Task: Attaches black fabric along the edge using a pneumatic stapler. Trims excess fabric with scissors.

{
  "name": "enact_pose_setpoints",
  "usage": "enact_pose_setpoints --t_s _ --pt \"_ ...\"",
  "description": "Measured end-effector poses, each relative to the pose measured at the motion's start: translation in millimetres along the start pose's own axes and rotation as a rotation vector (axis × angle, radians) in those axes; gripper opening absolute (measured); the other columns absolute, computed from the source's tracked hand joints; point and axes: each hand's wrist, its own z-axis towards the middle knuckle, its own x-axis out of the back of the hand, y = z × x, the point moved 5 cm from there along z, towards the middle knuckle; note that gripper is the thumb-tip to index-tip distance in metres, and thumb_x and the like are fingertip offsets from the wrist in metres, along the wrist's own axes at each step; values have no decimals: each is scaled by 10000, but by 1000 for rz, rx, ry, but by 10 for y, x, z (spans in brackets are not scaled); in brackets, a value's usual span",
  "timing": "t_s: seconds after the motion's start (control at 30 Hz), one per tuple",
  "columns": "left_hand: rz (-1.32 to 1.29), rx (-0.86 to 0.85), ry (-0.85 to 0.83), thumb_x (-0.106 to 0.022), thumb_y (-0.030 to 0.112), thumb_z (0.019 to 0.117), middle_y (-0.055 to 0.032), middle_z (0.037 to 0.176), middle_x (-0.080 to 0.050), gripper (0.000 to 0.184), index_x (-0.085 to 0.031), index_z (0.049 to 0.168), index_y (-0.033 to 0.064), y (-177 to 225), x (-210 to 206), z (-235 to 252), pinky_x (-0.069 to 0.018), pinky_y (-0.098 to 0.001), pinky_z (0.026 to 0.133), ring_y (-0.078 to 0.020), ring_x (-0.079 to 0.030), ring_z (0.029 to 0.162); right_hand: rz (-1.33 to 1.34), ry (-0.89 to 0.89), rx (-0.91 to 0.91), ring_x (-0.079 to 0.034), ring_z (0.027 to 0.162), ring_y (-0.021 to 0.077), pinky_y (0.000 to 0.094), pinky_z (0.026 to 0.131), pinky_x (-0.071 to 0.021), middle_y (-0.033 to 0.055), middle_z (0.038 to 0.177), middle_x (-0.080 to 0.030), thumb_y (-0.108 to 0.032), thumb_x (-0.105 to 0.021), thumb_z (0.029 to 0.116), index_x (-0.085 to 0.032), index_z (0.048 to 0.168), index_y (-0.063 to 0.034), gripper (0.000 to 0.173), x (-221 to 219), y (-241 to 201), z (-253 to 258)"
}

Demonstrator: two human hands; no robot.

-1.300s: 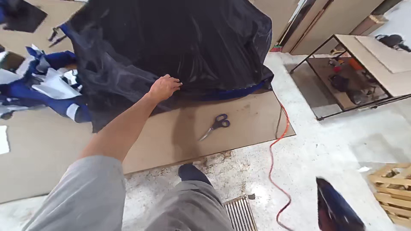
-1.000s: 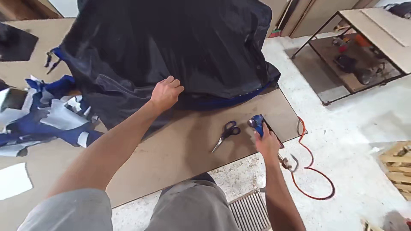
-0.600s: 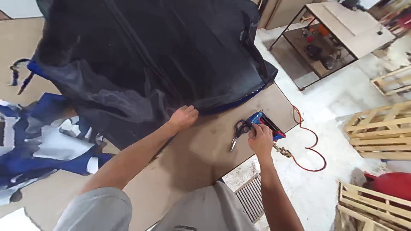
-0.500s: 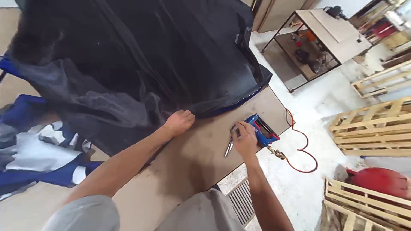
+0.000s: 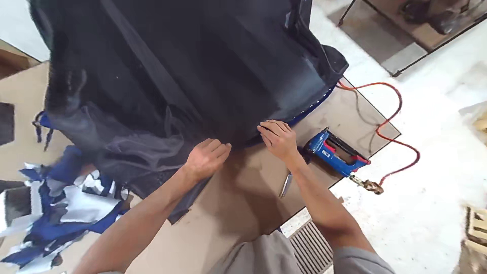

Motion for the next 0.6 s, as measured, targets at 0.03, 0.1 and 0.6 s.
enact_pose_setpoints --t_s 0.03,0.1,0.6 --pt "1 6 5 -530 40 998 -124 809 -691 209 -716 1084 -1 -2 -9 -7 -552 -410 685 -302 -674 760 -7 48 -3 -698 1146 210 405 1009 -554 31 1152 -763 -191 -614 1016 -796 1090 -153 201 -17 -7 -4" --pt "-16 39 9 -536 49 998 -122 808 -691 210 -727 1076 10 14 -64 -51 -543 -407 671 -300 -668 757 -6 135 -22 -724 1061 206 392 973 -568 37 1051 -781 -174 -634 999 -805 1010 -135 176 -86 -13 -52" --pt "-473 457 -195 -526 257 1046 -67 1293 -704 311 -739 1227 121 147 -858 1091 -540 -415 1030 -209 -661 1213 180 332 -397 -743 1029 246 440 1011 -562 95 978 -789 -168 -682 902 -806 889 -71 157 -279 -135 -266"
